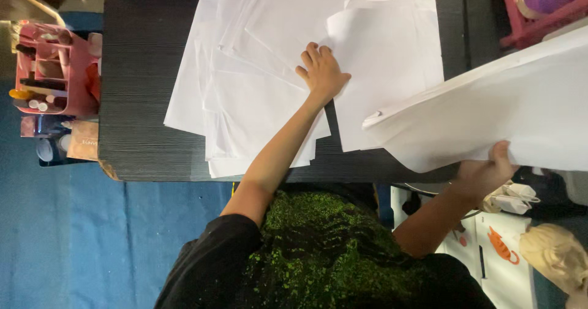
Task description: The person sorts through a large stack of white papers on a dark table, separating them into smaller piles. They then handle several patterned notebooks and a black folder, placing them on top of the sorted papers.
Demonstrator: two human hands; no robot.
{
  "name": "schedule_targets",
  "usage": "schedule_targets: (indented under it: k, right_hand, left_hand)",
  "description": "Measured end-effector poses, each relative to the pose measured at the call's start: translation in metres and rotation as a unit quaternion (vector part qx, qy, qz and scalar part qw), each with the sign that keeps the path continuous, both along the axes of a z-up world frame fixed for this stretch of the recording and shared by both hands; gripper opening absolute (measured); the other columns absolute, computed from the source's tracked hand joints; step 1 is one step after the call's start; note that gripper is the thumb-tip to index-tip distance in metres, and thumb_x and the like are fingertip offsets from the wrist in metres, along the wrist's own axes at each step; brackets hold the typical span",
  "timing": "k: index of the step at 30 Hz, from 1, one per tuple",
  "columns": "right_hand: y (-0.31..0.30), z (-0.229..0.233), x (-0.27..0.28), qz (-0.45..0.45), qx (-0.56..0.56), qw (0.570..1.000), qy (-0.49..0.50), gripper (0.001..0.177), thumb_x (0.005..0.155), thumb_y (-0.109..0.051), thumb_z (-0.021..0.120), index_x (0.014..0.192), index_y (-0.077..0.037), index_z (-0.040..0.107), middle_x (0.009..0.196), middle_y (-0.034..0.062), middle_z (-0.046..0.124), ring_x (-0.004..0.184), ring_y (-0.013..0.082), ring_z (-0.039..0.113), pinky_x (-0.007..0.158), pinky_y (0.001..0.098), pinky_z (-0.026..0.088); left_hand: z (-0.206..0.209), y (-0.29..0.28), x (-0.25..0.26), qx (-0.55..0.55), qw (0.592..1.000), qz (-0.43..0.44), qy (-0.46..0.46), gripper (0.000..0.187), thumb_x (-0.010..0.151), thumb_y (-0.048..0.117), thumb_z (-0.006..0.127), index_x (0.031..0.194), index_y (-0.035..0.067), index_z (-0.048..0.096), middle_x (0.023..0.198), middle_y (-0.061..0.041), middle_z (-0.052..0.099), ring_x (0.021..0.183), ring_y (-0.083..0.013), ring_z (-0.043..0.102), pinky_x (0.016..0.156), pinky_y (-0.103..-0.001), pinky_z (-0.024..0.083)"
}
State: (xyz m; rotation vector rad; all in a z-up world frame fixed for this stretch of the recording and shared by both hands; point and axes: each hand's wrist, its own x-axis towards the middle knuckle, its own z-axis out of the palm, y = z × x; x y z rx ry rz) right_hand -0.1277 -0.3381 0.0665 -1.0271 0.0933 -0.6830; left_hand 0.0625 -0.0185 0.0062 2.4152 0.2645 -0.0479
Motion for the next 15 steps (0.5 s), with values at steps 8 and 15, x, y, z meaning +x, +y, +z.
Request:
schedule_targets:
  k: [8, 15]
  right_hand:
    - [-0.005, -0.041, 0.024, 0.153, 0.127, 0.98, -0.025, 0.062, 0.1, -0.016, 0.073, 0.152, 0.002, 0.045, 0.143, 0.0192, 0.056, 0.131, 0.0315, 0.055, 0.116, 0.0472, 0.044]
    - [0.068, -0.034, 0.045, 0.178, -0.012, 0.981, 0.078, 0.051, 0.09, -0.009, 0.082, 0.137, 0.004, 0.064, 0.131, 0.0168, 0.064, 0.128, 0.0313, 0.06, 0.113, 0.0453, 0.049]
  left_hand:
    - [0.032, 0.035, -0.041, -0.384, 0.903, -0.108, -0.161, 0.018, 0.104, 0.006, 0.058, 0.121, 0.002, 0.052, 0.077, -0.008, 0.063, 0.065, -0.0143, 0.051, 0.06, -0.031, 0.042]
    - [0.107, 0.068, -0.131, -0.512, 0.834, -0.147, -0.145, 0.022, 0.109, 0.019, 0.048, 0.124, 0.004, 0.055, 0.067, -0.004, 0.052, 0.056, -0.0075, 0.048, 0.053, -0.023, 0.038]
